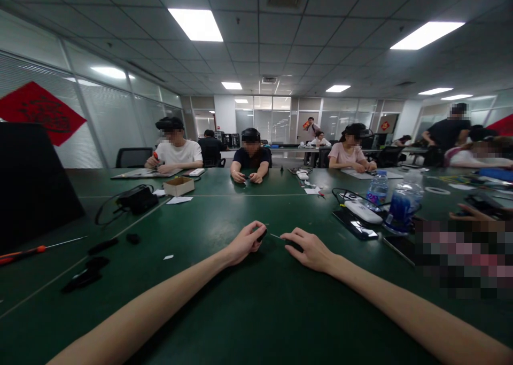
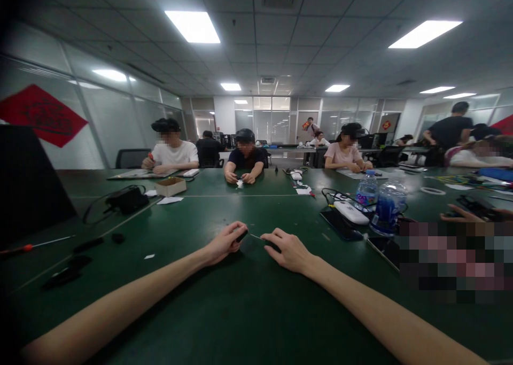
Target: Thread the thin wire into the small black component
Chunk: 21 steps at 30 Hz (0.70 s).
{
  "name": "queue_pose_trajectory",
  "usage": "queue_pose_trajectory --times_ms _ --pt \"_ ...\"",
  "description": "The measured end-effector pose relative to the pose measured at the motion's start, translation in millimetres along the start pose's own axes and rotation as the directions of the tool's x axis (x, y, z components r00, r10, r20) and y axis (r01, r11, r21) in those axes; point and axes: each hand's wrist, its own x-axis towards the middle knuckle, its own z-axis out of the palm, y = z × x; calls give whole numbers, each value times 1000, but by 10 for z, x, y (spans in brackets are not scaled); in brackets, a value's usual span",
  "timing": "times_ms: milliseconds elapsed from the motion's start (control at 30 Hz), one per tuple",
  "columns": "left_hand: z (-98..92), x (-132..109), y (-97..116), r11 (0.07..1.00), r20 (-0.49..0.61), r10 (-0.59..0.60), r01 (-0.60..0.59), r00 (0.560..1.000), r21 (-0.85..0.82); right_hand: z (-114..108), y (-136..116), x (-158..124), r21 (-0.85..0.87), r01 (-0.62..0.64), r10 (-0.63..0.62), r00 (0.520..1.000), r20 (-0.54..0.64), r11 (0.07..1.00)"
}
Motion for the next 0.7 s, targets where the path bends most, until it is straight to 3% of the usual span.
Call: queue_pose_trajectory --times_ms 400,700 --pt "-5 6 -13 999 38 -11 12 999 -46 4 11 -6 -10 13 -14 1000 -20 1000" --pt "19 -17 13 1000 48 -17 16 999 12 27 37 -13 -23 -9 9 1000 -10 1000"
